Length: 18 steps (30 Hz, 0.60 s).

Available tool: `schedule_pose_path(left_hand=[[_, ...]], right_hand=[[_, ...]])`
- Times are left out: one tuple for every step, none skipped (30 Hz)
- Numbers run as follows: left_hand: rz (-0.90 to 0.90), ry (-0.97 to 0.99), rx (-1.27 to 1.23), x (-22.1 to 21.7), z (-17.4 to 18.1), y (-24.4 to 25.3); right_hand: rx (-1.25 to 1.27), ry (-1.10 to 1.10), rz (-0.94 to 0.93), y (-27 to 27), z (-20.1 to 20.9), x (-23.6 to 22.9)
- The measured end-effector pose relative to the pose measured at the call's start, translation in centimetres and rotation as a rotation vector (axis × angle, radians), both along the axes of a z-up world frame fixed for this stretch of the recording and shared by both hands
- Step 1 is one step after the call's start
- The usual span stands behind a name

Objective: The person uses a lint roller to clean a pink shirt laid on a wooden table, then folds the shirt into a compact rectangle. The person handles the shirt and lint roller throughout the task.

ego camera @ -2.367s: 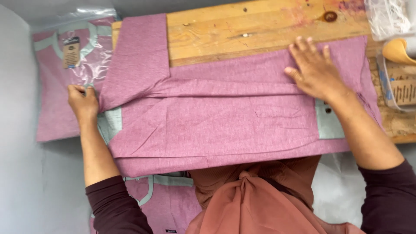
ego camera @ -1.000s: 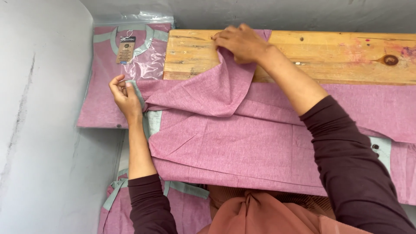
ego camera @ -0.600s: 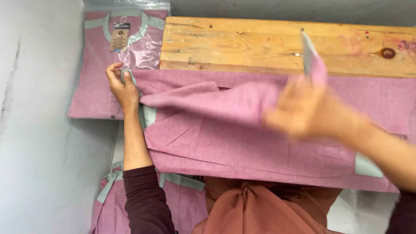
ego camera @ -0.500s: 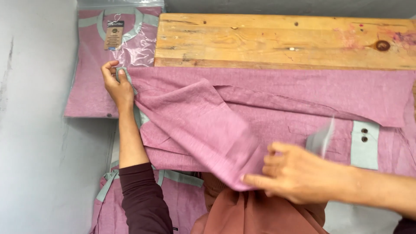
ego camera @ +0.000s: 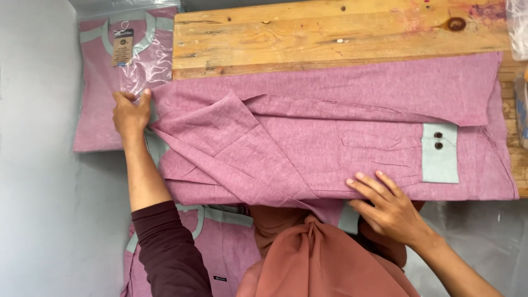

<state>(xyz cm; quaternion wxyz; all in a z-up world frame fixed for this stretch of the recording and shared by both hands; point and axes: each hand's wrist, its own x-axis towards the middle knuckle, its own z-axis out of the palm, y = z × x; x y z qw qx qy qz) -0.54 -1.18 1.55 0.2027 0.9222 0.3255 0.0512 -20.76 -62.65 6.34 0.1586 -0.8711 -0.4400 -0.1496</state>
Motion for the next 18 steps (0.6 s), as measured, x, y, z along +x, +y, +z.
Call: schedule_pose_path(left_hand=[[-0.004, 0.009, 0.0, 0.1, -0.9, 0.7], [-0.044, -0.004, 0.031, 0.3, -1.9, 1.5], [-0.081, -0.018, 0.061, 0.3, -2.8, 2.4], [-0.08, -0.01, 0.061, -0.2, -2.4, 1.8], [-0.102, -0.029, -0.009, -0.6, -1.8, 1.3], [-0.123, -0.048, -0.079, -1.0, -1.1, 0.9], [-0.124, -0.044, -0.078, -0.9, -2.3, 1.9], [-0.141, -0.139, -0.155, -0.9, -3.5, 2.9], [-0.154, -0.238, -0.234, -0.8, -4.6, 3.9], [-0.151, -0.239, -0.234, -1.2, -4.0, 3.4], [-0.158, -0.29, -0.401, -1.5, -3.4, 2.9], [-0.165, -0.341, -0.568, -1.8, -2.7, 2.3], [-0.164, -0.342, -0.567, -1.7, -2.4, 2.0], [-0.167, -0.367, -0.712, -1.6, -2.0, 1.6], [-0.178, -0.388, -0.859, -1.3, -1.7, 1.1], [-0.183, -0.385, -0.86, -0.9, -2.5, 1.9], [-0.184, -0.416, -0.972, -0.5, -3.3, 2.7], [-0.185, -0.446, -1.085, -0.1, -4.1, 3.5]], right_hand=[[0.0, 0.009, -0.004, -0.7, -2.6, -1.2], [0.182, -0.048, -0.085, -1.4, -5.2, -2.4], [0.363, -0.106, -0.163, -2.1, -7.8, -3.5], [0.362, -0.098, -0.163, -1.8, -7.8, -4.2], [0.4, 0.008, 0.006, -1.3, -7.9, -4.7], [0.437, 0.115, 0.175, -0.8, -8.0, -5.2], [0.439, 0.118, 0.174, -0.9, -9.6, -5.6], [0.415, 0.19, 0.19, -0.8, -11.2, -6.1], [0.388, 0.26, 0.21, -0.9, -12.8, -6.3], [0.387, 0.26, 0.213, -1.5, -14.3, -6.5], [0.322, 0.357, 0.079, -2.1, -15.8, -6.8], [0.256, 0.452, -0.057, -2.7, -17.3, -7.0], [0.256, 0.451, -0.055, -2.6, -17.3, -6.6], [0.128, 0.461, -0.106, -2.6, -17.4, -6.1], [0.001, 0.47, -0.164, -2.5, -17.4, -5.9], [0.003, 0.47, -0.17, -2.2, -18.2, -6.0], [-0.093, 0.451, -0.213, -2.0, -18.8, -6.0], [-0.189, 0.432, -0.257, -1.8, -19.5, -6.0]])
